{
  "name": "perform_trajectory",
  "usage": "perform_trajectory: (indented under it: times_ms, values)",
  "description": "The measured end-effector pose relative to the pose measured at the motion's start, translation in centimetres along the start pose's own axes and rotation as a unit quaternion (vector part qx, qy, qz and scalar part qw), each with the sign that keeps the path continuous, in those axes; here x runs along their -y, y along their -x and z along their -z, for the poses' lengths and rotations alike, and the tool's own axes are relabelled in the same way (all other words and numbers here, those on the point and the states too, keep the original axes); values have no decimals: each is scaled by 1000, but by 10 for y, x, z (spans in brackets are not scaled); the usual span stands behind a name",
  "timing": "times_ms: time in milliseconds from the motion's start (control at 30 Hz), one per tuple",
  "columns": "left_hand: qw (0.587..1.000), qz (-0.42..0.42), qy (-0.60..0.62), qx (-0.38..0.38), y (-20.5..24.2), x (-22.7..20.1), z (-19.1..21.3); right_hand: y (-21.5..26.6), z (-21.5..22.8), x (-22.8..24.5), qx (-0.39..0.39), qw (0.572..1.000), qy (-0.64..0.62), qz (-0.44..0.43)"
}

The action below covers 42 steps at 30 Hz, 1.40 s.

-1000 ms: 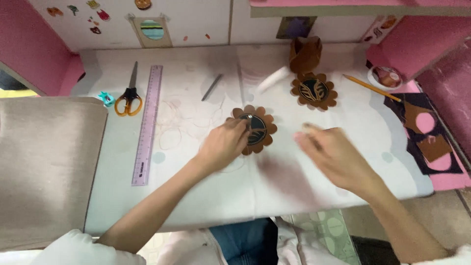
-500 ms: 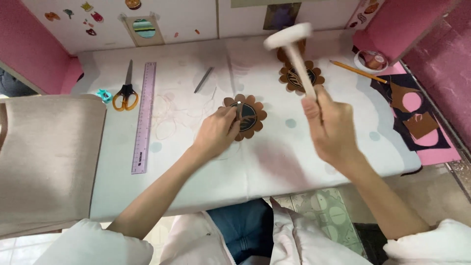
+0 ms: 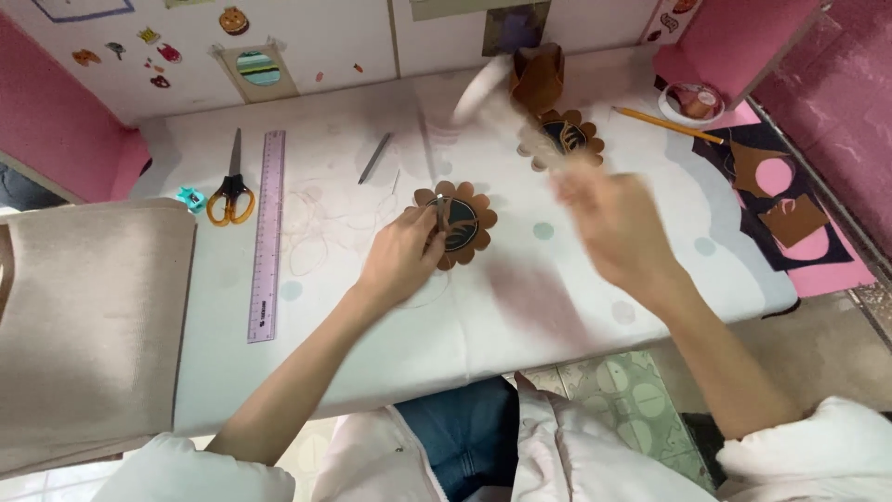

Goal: Using a mallet and a hollow punch tool to create decorative holes in leather flower cutouts on a workbench.

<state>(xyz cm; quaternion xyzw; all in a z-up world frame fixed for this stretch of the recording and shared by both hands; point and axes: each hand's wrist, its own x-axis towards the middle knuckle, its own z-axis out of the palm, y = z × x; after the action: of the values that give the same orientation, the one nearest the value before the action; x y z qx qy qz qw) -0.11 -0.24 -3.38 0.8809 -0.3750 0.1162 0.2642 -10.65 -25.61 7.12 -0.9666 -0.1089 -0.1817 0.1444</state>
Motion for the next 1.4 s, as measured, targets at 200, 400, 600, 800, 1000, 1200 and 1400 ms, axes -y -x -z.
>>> perform_trajectory:
  times_ms: [200, 400, 600, 800, 1000, 1200, 1400]
  values:
    - [1000, -9, 3, -19, 5, -2, 1, 2, 7, 10, 93, 995, 46, -1]
    - [1000, -14, 14, -24, 3, -3, -2, 4, 0, 1, -205, 960, -192, -7]
    - [999, 17, 45, -13, 2, -1, 7, -10, -20, -15, 120, 990, 55, -58]
    - [995, 36, 95, 6, 1, 6, 10, -34, -78, -6, 93, 918, -371, -105]
    - [994, 28, 102, 21, -1, -3, 23, -65, -138, -11, 150, 938, -295, -103]
    - [995, 28, 91, 31, 0, -3, 24, -71, -138, -5, 202, 936, -267, -108]
    - [995, 47, 78, 34, 2, 6, 13, -72, -135, 0, 228, 938, -227, -125]
